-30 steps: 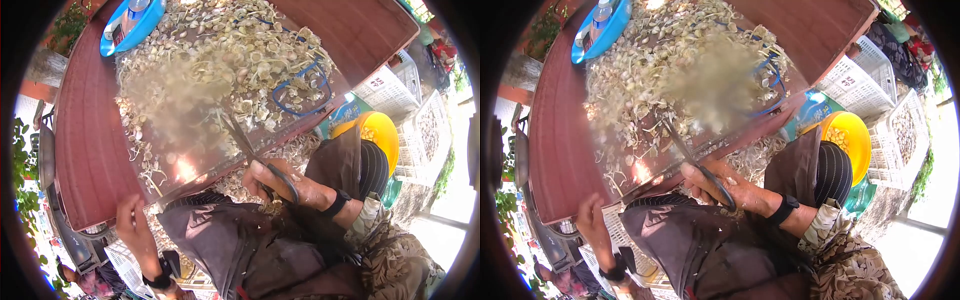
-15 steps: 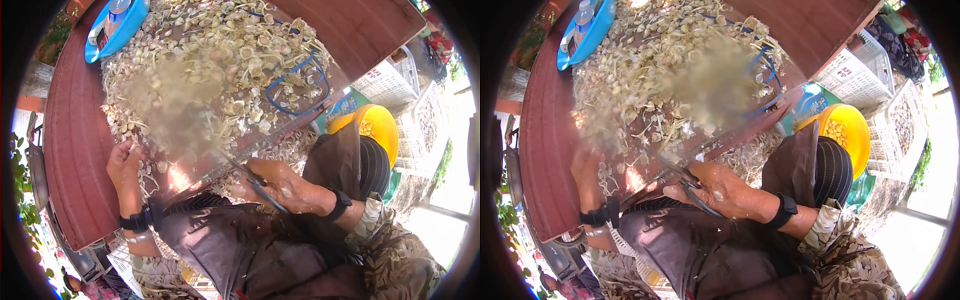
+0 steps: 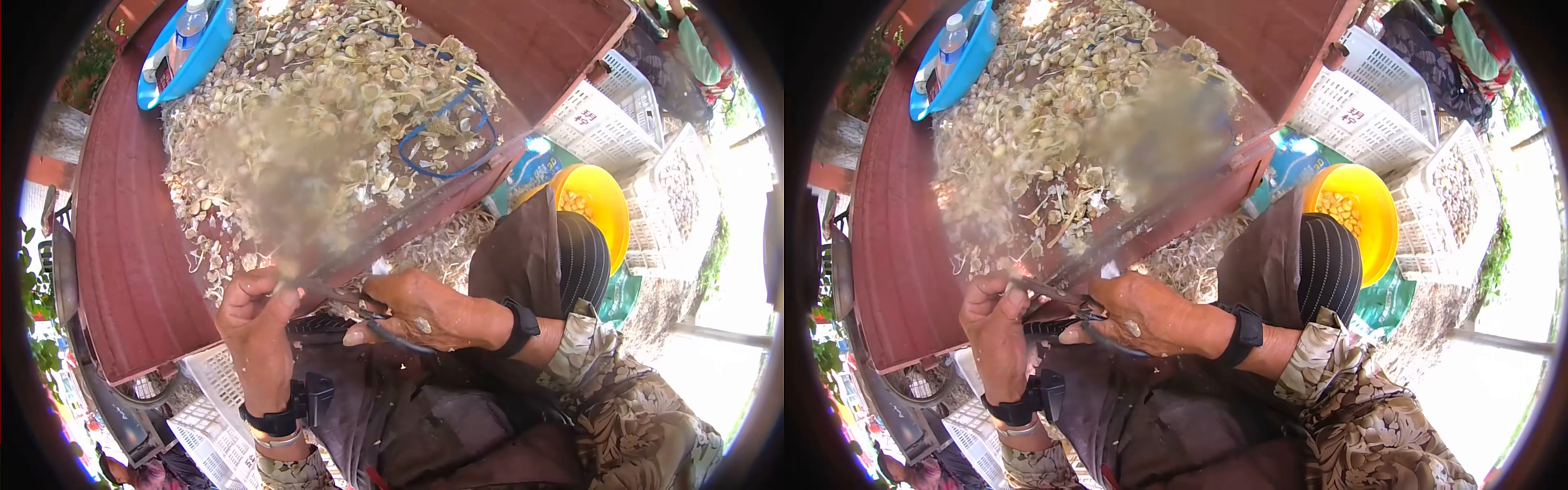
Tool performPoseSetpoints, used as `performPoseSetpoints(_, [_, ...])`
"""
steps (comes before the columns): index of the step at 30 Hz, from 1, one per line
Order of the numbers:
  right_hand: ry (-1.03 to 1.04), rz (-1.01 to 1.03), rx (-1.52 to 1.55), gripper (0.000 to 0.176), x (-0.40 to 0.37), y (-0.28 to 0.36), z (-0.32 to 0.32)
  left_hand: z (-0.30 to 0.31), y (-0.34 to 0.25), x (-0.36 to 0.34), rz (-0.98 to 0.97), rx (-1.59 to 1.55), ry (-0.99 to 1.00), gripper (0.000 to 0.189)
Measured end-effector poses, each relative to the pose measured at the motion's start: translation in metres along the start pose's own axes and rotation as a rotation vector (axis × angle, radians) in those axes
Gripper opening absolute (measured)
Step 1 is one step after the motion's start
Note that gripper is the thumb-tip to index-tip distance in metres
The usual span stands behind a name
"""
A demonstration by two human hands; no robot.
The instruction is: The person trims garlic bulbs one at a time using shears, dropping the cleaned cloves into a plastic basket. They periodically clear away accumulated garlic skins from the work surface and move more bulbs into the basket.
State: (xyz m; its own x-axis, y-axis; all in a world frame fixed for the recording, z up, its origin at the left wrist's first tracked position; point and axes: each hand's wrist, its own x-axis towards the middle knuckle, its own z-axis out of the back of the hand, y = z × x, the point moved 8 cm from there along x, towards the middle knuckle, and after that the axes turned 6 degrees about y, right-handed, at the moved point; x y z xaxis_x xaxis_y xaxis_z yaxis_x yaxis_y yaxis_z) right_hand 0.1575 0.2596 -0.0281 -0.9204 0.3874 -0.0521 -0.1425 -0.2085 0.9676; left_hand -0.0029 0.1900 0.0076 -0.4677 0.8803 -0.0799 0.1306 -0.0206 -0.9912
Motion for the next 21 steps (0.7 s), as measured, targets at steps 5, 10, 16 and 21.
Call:
performPoseSetpoints(5, [0.065,-0.193,0.626,0.058,-0.005,-0.005,-0.002,-0.008,0.006,0.005,-0.006,-0.201,0.146,0.013])
performPoseSetpoints(10, [-0.196,-0.159,0.709,0.060,-0.006,-0.011,0.031,0.048,-0.012,0.018,0.052,-0.486,0.022,0.012])
performPoseSetpoints(16, [-0.146,-0.202,0.673,0.056,0.000,-0.018,0.029,0.165,-0.005,0.093,-0.018,0.329,-0.309,0.014])
performPoseSetpoints(21, [-0.178,-0.225,0.696,0.052,0.004,-0.024,0.035,0.152,0.009,0.179,-0.022,1.303,-0.217,0.014])
